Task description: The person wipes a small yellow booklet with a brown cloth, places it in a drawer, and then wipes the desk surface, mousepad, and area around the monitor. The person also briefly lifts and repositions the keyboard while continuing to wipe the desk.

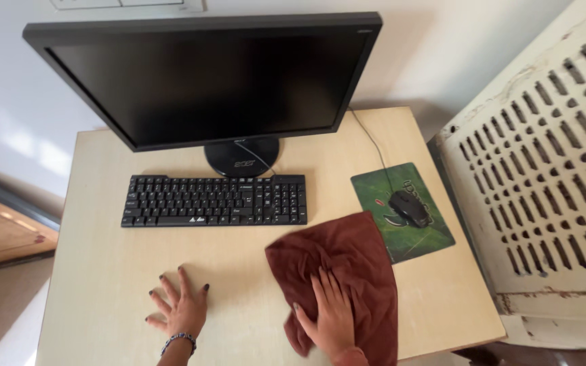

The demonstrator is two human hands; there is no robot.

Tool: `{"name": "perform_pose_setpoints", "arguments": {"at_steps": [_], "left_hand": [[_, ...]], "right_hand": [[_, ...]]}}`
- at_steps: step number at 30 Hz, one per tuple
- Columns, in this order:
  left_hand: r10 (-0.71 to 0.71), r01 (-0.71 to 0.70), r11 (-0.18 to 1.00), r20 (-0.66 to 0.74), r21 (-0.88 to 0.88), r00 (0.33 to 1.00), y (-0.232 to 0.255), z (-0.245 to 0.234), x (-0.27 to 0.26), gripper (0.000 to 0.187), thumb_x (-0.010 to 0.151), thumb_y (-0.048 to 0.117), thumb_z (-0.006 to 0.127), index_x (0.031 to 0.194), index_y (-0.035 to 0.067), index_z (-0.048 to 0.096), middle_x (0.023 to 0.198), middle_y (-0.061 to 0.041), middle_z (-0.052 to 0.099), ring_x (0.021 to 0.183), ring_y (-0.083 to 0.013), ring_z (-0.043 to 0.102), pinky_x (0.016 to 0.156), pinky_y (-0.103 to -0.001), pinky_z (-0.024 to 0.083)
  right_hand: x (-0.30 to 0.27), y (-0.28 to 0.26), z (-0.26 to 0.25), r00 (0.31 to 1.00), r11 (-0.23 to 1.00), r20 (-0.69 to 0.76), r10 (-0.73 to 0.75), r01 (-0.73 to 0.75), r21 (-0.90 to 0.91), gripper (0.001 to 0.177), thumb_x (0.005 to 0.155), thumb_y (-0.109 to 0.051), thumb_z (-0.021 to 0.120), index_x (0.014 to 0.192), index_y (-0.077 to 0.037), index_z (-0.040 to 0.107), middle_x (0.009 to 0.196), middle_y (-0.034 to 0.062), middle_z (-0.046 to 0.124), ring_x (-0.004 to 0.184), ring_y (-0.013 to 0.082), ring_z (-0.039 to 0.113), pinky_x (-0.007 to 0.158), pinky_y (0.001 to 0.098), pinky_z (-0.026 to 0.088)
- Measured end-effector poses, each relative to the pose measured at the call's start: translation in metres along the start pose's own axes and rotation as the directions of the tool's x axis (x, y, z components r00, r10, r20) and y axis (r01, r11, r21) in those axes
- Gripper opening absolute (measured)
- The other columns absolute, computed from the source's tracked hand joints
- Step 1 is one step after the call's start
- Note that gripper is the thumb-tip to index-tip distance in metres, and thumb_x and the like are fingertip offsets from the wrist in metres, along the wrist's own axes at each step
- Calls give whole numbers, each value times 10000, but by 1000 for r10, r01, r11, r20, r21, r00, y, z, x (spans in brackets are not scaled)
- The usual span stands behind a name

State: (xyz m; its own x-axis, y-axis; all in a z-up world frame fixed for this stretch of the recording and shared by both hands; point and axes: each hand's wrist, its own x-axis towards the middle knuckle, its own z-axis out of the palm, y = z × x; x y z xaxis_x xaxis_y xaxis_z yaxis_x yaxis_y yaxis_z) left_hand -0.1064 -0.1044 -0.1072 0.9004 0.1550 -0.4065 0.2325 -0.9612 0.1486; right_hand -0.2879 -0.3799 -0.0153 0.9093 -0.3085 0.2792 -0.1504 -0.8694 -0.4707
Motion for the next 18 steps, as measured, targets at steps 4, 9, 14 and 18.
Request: {"name": "perform_pose_setpoints", "arguments": {"at_steps": [4,9,14,18], "left_hand": [[130,-113,989,-191,96,973,-10,17,-1,812,908,669,447,1612,393,150,1710,-84,67,1556,-408,-12,1110,-779,63],[400,-376,916,-425,142,812,4,24,8,822,886,635,474,1576,217,319,1647,-236,222,1534,-428,158,1159,-709,160],[736,-762,638,-382,113,559,64,12,-13,642,899,398,595,1450,98,459,1570,-244,326,1466,-410,276,1165,-582,234],[812,-839,523,-211,-151,544,118,-11,-44,438,912,252,644,1313,82,596,1457,-215,493,1376,-392,441,1138,-485,370]], "right_hand": [[-25,34,-16,989,994,100,-106,101,51,726,810,-414,763,1357,8,540,1482,233,478,1354,419,451,1079,510,356],[-53,82,-25,962,961,-38,270,-271,-44,697,826,-444,713,1393,-67,560,1482,177,531,1358,370,492,1132,454,390],[-46,95,0,567,522,-432,701,-821,-231,761,939,-590,526,1469,-44,513,1568,211,474,1438,409,432,1160,510,358],[-18,62,24,408,299,-493,768,-910,-287,835,957,-680,450,1541,-83,440,1617,233,382,1466,466,352,1164,592,316]]}}
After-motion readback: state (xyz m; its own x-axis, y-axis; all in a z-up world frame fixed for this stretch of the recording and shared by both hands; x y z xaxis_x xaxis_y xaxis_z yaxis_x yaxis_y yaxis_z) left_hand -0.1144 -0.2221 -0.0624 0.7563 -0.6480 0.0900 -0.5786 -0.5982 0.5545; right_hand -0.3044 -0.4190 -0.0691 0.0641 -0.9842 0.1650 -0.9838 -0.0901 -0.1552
